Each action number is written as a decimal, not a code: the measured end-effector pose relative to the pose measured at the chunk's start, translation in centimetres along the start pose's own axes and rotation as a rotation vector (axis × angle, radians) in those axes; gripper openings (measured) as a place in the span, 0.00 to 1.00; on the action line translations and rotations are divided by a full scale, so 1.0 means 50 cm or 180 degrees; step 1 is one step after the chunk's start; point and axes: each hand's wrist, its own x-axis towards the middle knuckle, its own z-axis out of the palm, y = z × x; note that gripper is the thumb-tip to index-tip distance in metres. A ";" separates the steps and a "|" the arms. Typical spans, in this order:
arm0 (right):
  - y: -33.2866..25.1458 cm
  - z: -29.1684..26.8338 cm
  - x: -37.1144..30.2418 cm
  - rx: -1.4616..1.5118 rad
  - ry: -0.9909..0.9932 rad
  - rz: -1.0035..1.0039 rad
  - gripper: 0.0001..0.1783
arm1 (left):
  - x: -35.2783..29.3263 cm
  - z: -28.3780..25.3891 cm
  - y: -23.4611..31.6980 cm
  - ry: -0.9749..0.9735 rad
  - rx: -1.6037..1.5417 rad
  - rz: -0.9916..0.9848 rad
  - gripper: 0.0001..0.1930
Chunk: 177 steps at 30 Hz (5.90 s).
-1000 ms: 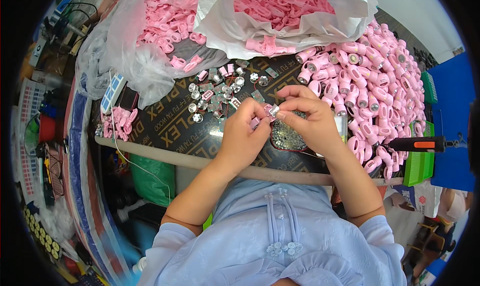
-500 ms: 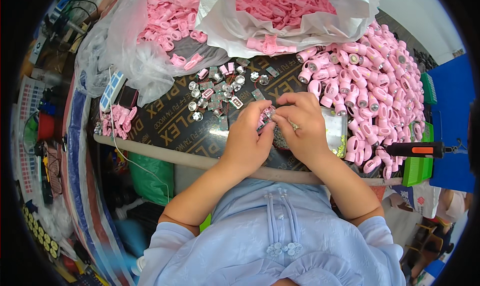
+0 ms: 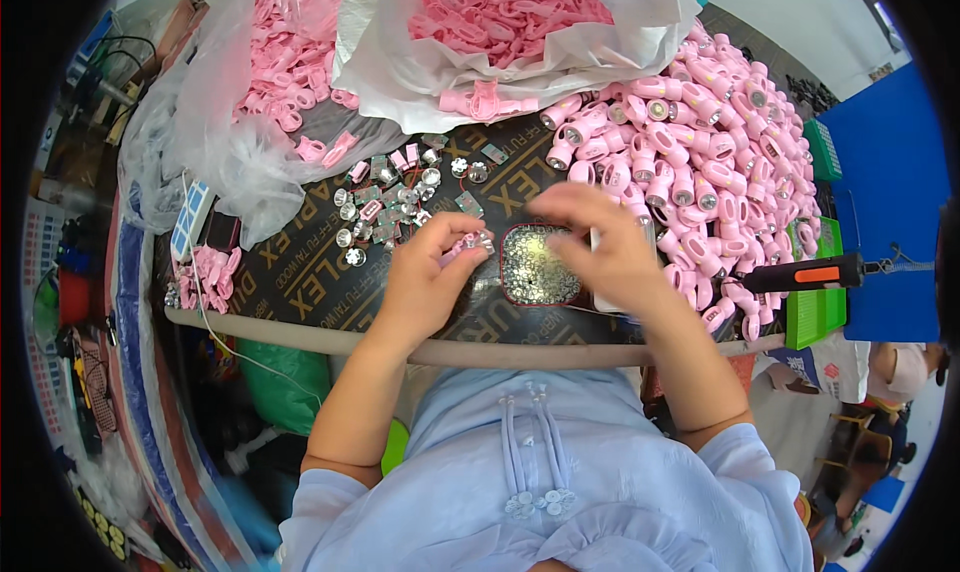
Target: Manually assembling small pink toy parts by inserting metal components and decorative elements.
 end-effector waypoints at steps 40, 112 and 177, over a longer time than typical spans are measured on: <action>0.017 0.015 0.118 0.2012 -0.0358 0.0920 0.20 | -0.017 -0.038 -0.004 -0.0073 -0.1408 0.0003 0.22; -0.026 0.026 -0.004 -0.0310 0.0206 -0.0768 0.16 | -0.002 0.033 0.057 -0.0558 -0.1806 -0.0060 0.22; -0.057 0.021 0.067 0.0664 -0.0546 -0.0039 0.21 | -0.002 -0.015 0.019 -0.0222 -0.1784 0.0803 0.26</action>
